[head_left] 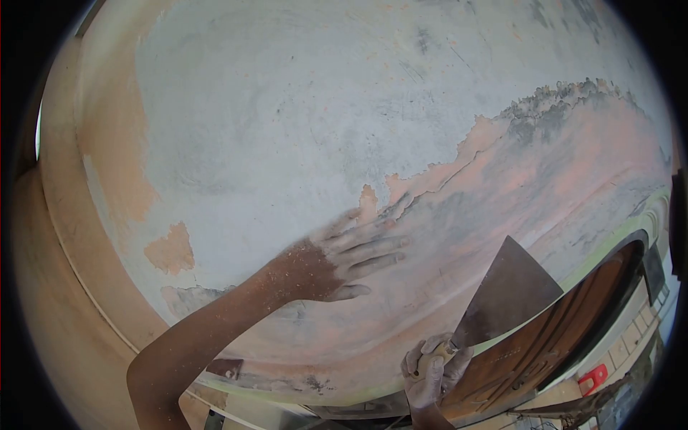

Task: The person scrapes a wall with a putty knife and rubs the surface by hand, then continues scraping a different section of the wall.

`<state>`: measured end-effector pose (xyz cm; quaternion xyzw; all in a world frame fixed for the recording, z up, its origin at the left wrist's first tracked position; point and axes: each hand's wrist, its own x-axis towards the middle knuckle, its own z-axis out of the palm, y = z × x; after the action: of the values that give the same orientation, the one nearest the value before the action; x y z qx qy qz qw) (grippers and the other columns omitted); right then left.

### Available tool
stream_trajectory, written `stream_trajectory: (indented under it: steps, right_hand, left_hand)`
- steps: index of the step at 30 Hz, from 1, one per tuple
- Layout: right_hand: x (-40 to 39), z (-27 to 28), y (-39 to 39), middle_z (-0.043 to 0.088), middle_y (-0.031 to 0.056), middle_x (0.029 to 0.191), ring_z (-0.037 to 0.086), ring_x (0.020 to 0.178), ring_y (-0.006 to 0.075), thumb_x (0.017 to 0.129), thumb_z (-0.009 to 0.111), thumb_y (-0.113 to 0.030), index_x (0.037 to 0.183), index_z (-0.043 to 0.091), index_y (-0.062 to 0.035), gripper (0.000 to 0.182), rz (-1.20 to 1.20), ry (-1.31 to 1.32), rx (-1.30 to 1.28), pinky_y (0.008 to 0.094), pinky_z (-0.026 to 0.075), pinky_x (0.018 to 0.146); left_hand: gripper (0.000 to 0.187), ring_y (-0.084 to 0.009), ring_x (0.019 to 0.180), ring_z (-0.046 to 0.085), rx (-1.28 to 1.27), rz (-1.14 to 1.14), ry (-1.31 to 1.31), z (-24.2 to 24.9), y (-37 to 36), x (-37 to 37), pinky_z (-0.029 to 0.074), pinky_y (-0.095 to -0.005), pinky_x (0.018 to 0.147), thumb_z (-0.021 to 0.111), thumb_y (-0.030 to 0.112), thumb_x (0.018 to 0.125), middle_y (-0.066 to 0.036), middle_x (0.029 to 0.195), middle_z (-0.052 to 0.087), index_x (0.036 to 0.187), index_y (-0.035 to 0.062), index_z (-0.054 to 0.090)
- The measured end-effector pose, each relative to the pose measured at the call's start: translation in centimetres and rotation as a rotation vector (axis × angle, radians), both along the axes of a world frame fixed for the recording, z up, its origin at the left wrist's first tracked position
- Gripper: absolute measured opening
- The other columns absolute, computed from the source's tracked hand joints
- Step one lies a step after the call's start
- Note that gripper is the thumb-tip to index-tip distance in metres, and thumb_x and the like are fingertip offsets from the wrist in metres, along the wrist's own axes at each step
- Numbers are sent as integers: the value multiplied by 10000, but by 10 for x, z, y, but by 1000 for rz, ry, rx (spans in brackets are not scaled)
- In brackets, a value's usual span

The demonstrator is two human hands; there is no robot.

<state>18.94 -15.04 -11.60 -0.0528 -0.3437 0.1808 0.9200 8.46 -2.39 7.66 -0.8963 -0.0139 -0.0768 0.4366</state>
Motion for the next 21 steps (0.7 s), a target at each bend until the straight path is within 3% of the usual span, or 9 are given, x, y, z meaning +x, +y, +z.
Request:
stream_trajectory:
  steps: [4,7,10,13,16,21]
  right_hand:
    - [0,0,-1,508,115,907,473,509,122,920,525,-203,1276,358,-77,412,17,-40,12,246,388,393]
    - [2,3,-2,519,118,917,487,545,126,930,508,-227,1280,358,-79,408,93,-77,2,246,389,424]
    - [3,8,-2,522,122,924,486,565,126,956,451,-213,1312,346,-90,391,315,-49,-63,241,381,441]
    - [7,20,-1,498,119,931,451,541,120,989,332,-155,1364,336,-167,375,696,61,-45,229,359,421]
    - [13,26,3,479,112,924,437,525,123,992,311,-165,1362,345,-203,374,998,73,92,219,347,402]
    - [16,41,0,474,118,912,428,510,124,992,308,-181,1361,341,-183,371,1095,148,33,209,340,387]
  left_hand:
    - [746,-349,1377,211,160,225,-473,47,-19,-15,158,-601,1078,605,549,766,-92,1475,300,1365,144,421]
    - [706,-370,1377,197,104,171,-698,56,-18,-18,133,-638,1059,596,497,796,-125,1478,287,1357,101,428]
    - [661,-360,1379,199,33,119,-608,41,-28,-9,141,-615,1076,639,428,784,-107,1470,307,1338,119,456]
    - [602,-348,1354,273,-96,98,-263,29,-35,-5,165,-588,1089,710,342,741,-85,1429,383,1274,142,518]
    - [540,-311,1280,405,-235,-26,-362,21,-37,-2,258,-560,1076,759,308,695,-54,1361,472,1180,163,573]
    - [463,-233,1135,539,-10,-307,-343,8,-22,13,421,-475,993,780,349,643,-25,1212,572,1042,170,630]
